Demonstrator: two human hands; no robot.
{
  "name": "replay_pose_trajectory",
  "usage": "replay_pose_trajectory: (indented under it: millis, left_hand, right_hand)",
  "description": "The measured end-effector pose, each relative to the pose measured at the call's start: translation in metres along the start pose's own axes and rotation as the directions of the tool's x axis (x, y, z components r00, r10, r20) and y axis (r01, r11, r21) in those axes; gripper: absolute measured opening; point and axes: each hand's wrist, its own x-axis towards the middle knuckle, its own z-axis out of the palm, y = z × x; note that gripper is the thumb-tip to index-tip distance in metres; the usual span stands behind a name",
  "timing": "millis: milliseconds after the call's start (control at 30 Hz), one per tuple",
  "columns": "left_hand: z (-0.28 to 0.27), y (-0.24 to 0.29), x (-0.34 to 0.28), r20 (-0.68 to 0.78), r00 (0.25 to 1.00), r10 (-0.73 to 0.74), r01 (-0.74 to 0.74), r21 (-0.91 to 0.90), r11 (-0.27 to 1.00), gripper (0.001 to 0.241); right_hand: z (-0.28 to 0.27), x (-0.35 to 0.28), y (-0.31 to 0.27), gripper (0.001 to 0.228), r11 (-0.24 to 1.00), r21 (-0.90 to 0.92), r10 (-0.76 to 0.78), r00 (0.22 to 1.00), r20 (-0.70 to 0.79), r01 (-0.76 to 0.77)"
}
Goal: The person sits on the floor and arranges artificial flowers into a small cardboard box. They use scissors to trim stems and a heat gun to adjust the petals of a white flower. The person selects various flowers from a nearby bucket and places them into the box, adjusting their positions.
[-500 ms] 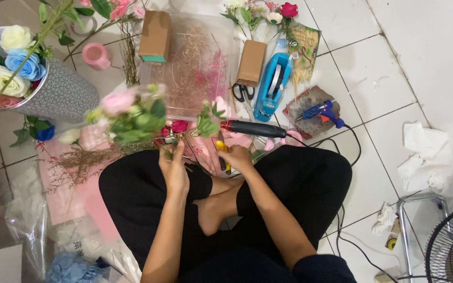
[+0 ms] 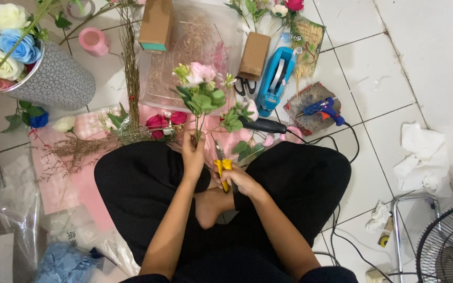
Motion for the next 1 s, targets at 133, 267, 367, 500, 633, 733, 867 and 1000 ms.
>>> replay_pose_trajectory:
  millis: [133,267,367,500,633,733,867,1000]
  left_hand:
    - [-0.001,0.03,0.007,0.009,0.998,-0.056,0.056,-0.084,0.995,0.016]
    - [-0.008,0.006,0.012,0.019,0.993,-0.113,0.114,-0.057,0.992,0.02]
    - [-0.011,-0.018,0.013,0.036,0.99,-0.137,0.14,-0.089,0.986,0.02]
    - [-0.013,-0.018,0.006,0.09,0.982,-0.165,0.174,-0.11,0.979,0.017]
    - [-0.013,-0.027,0.004,0.114,0.98,-0.166,0.182,-0.155,0.971,0.021]
    - [-0.014,-0.029,0.002,0.147,0.985,-0.093,0.115,-0.15,0.982,0.023]
    - [-0.012,-0.019,0.0,0.193,0.971,-0.139,0.152,-0.054,0.987,0.019]
    - [-0.014,-0.018,0.003,0.182,0.975,-0.125,0.129,-0.008,0.992,0.024]
  right_hand:
    - [0.029,-0.002,-0.023,0.033,0.996,-0.088,-0.008,0.994,-0.108,-0.002]
    - [0.059,-0.019,-0.053,0.041,1.0,-0.022,-0.001,0.989,-0.151,-0.002]
    - [0.051,-0.014,-0.048,0.043,0.999,0.044,0.018,0.993,-0.12,-0.013]
    - [0.05,-0.015,-0.048,0.044,0.99,0.139,0.03,0.996,-0.085,-0.018]
    - [0.049,-0.013,-0.047,0.047,0.989,0.145,0.045,0.995,-0.09,-0.032]
    - [0.056,-0.019,-0.053,0.046,0.988,0.15,0.057,0.995,-0.084,-0.044]
    - [0.057,-0.022,-0.058,0.042,0.996,0.003,0.09,0.992,-0.091,-0.09]
    - [0.006,0.014,-0.011,0.044,0.998,-0.008,0.068,0.992,-0.102,-0.069]
